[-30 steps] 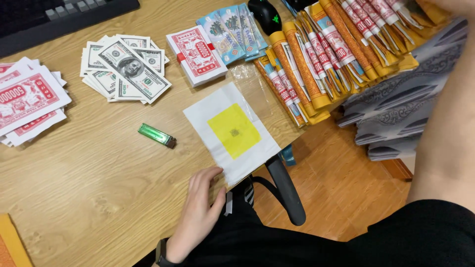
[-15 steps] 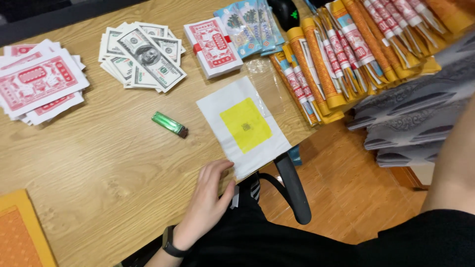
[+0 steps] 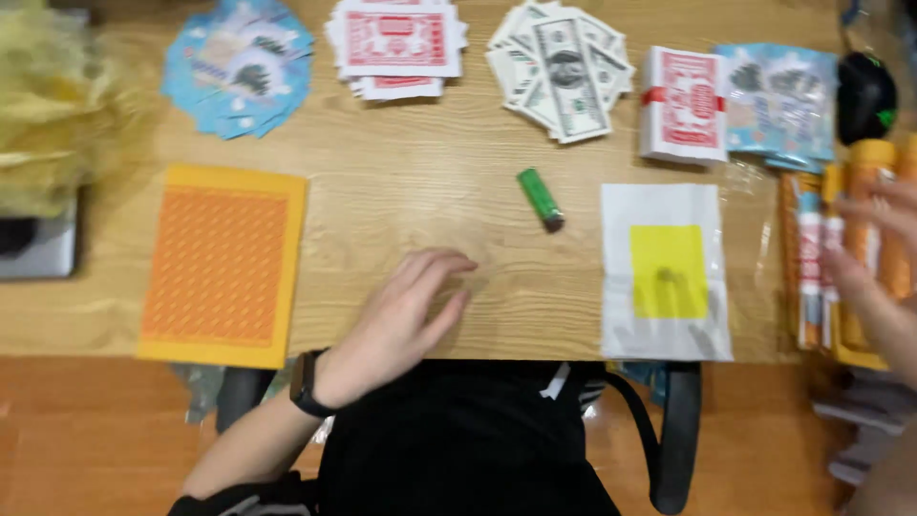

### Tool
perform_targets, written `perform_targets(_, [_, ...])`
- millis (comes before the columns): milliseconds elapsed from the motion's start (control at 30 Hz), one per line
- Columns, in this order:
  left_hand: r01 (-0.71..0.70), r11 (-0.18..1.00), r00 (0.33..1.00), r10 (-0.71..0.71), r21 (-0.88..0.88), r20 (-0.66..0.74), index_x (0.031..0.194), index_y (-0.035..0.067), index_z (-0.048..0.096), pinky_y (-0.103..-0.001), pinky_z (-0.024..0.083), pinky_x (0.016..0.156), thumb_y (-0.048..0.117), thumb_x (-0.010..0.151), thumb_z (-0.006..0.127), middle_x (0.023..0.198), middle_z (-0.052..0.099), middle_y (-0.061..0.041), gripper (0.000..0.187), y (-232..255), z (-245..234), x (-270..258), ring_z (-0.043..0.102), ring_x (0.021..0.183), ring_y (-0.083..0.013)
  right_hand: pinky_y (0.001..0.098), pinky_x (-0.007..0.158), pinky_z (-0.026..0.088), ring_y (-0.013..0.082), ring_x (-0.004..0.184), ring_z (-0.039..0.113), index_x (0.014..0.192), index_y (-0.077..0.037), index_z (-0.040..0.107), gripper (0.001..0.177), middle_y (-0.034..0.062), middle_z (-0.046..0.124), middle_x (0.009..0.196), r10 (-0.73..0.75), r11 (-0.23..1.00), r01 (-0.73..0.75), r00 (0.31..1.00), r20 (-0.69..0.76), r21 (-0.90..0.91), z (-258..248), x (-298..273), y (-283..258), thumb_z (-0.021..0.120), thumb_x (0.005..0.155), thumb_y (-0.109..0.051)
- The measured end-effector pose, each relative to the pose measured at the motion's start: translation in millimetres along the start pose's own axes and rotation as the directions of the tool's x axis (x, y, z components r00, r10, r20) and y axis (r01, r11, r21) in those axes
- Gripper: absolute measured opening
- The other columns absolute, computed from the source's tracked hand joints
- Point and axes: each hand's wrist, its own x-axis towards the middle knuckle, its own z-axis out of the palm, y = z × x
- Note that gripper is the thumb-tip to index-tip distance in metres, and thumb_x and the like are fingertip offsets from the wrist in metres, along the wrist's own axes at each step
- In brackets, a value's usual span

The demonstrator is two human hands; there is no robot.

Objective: Folding joss paper and inserting it into envelopes

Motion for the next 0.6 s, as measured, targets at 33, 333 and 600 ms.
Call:
perform_targets(33, [0.031,0.999,0.999,-0.031,0.017,-0.028,0.12,0.004,0.055,-0.04,0.043,0.099,0.018,0.097,0.051,0.119,0.059,-0.014,0.027,-15.7,-13.1,-6.3,0.056,0.114,-0.028,0.0578,0.128,0.025,0.0473,0.144,0.04,0.133,0.009,0.053,0.032,0.0335,0.044,0.151,-0.035,0.999,0.035,0.999,0.013,0.025,17.2,6.5,-8.7,0.053,0.106,-0.007])
perform_targets(333, [0.66,0.458,0.742,-0.274,0.596,-0.612,0.12,0.0,0.063,-0.053,0.047,0.069,0.031,0.096,0.06,0.112,0.059,-0.023,0.038,-159.0,-115.8,-95.9,0.054,0.098,-0.0407,0.0409,0.103,0.041,0.0242,0.123,0.055,0.128,-0.008,0.062,0.039,0.0083,0.061,0.132,0.312,0.949,-0.292,0.819,0.482,-0.118,73.6,52.9,-55.4,0.056,0.093,-0.024])
perform_targets(600, [0.788,0.534,0.614,-0.658,0.305,-0.435,0.137,-0.006,0.046,-0.053,0.033,0.095,0.048,0.071,0.078,0.124,0.054,-0.032,0.091,-154.6,-135.1,-92.5,0.045,0.118,-0.0476,0.0443,0.107,0.035,0.0263,0.128,0.047,0.133,-0.009,0.056,0.048,0.0097,0.054,0.138,0.339,0.94,-0.298,0.765,0.548,-0.166,74.4,94.9,-62.7,0.062,0.088,-0.026])
